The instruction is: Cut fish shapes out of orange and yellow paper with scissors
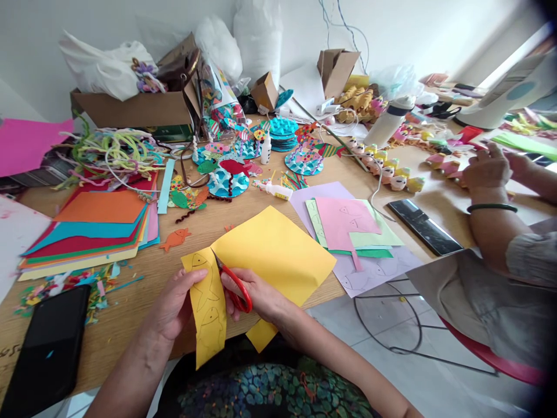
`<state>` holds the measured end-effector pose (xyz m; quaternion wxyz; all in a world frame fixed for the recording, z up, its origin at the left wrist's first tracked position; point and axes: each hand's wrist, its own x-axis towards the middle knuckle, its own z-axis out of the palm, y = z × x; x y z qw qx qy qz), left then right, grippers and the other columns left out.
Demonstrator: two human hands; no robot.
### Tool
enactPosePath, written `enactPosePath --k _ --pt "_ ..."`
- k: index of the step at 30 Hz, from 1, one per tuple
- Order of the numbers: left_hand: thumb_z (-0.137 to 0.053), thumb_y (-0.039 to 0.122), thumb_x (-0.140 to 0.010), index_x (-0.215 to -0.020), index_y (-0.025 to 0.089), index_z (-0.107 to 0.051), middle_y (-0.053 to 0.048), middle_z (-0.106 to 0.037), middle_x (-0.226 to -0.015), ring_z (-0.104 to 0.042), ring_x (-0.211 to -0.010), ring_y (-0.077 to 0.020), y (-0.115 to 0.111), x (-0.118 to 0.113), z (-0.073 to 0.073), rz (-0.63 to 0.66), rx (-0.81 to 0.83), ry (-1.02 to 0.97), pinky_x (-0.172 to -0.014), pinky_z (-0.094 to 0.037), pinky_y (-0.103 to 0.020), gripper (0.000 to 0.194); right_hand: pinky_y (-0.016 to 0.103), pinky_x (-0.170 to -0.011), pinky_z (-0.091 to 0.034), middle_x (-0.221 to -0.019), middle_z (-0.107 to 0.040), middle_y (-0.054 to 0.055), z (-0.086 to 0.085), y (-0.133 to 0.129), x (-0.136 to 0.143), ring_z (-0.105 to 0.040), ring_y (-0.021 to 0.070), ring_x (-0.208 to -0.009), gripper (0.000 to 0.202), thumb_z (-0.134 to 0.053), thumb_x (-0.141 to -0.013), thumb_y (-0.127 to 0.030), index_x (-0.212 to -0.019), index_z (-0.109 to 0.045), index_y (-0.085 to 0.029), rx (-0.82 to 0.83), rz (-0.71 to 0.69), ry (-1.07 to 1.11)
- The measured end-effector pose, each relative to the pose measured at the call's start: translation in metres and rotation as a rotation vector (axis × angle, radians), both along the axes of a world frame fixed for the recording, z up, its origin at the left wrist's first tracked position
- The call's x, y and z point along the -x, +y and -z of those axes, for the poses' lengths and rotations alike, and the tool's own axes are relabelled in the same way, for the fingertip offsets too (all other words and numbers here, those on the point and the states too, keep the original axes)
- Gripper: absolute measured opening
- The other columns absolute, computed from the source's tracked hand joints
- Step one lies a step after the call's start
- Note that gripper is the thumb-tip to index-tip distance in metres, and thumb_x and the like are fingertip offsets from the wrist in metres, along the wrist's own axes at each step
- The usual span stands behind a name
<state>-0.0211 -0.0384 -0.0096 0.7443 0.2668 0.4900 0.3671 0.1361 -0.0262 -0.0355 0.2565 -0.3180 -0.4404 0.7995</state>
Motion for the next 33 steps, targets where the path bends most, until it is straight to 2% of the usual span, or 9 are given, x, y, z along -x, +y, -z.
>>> enactPosePath --k 2,6,19,24,29,31,33 --pt "-0.066 0.033 -0.066 -0.067 0.011 -0.072 -0.010 -0.071 -0.057 -0.065 -0.050 -0.0260 0.0003 0.0012 0.0003 -0.019 0.008 0.004 -0.054 -0.054 -0.038 0.022 0.020 -0.043 -0.039 -0.051 -0.052 -0.004 -0.0002 0.0001 0.0006 -0.049 0.0073 -0.042 0.057 -0.051 -0.073 -0.073 -0.067 -0.048 -0.017 -0.005 -0.002 0.028" --pt "-0.071 0.028 -0.060 -0.067 0.012 -0.070 -0.007 -0.072 -0.061 -0.065 -0.052 -0.0218 0.0012 0.0045 0.0036 -0.167 0.037 0.029 -0.055 -0.054 -0.032 0.017 0.020 -0.043 -0.039 -0.050 -0.052 -0.004 -0.0003 -0.0006 0.0014 -0.049 0.0079 -0.041 0.056 -0.051 -0.074 -0.072 -0.066 -0.048 -0.017 -0.008 -0.009 0.034" --pt "-0.067 0.029 -0.064 -0.070 0.013 -0.072 -0.009 -0.072 -0.059 -0.066 -0.051 -0.0251 0.0001 0.0052 0.0064 -0.071 0.037 -0.035 -0.055 -0.054 -0.037 0.018 0.019 -0.041 -0.037 -0.047 -0.051 -0.005 0.0024 0.0011 0.0023 -0.048 0.0073 -0.039 0.056 -0.054 -0.071 -0.071 -0.065 -0.049 -0.016 0.018 0.013 0.094" --pt "-0.066 0.029 -0.067 -0.067 0.012 -0.073 -0.009 -0.071 -0.058 -0.067 -0.056 -0.0249 -0.0015 0.0066 0.0080 -0.031 -0.007 -0.029 -0.057 -0.054 -0.034 0.018 0.019 -0.040 -0.038 -0.047 -0.052 -0.005 0.0043 0.0023 0.0036 -0.048 0.0076 -0.038 0.054 -0.055 -0.072 -0.070 -0.069 -0.051 -0.016 0.029 0.026 0.098" --pt "-0.065 0.031 -0.070 -0.068 0.012 -0.074 -0.009 -0.072 -0.060 -0.067 -0.059 -0.0244 -0.0023 0.0052 0.0064 0.027 -0.044 -0.035 -0.058 -0.053 -0.032 0.021 0.019 -0.038 -0.035 -0.045 -0.049 -0.005 0.0064 0.0042 0.0062 -0.044 0.0065 -0.036 0.054 -0.055 -0.072 -0.069 -0.065 -0.048 -0.017 0.023 0.038 0.006" --pt "-0.068 0.031 -0.069 -0.067 0.012 -0.073 -0.009 -0.072 -0.061 -0.067 -0.058 -0.0221 -0.0029 0.0068 0.0050 -0.006 -0.047 -0.012 -0.058 -0.052 -0.030 0.020 0.019 -0.037 -0.033 -0.044 -0.049 -0.005 0.0061 0.0036 0.0062 -0.043 0.0063 -0.035 0.054 -0.056 -0.072 -0.069 -0.064 -0.047 -0.017 0.020 0.042 -0.010" --pt "-0.072 0.030 -0.066 -0.067 0.013 -0.073 -0.007 -0.072 -0.061 -0.065 -0.057 -0.0195 -0.0042 0.0093 0.0028 -0.093 -0.046 0.030 -0.057 -0.052 -0.027 0.017 0.019 -0.038 -0.033 -0.046 -0.049 -0.005 0.0038 0.0016 0.0044 -0.043 0.0068 -0.036 0.052 -0.055 -0.074 -0.069 -0.067 -0.048 -0.017 0.014 0.046 0.008"
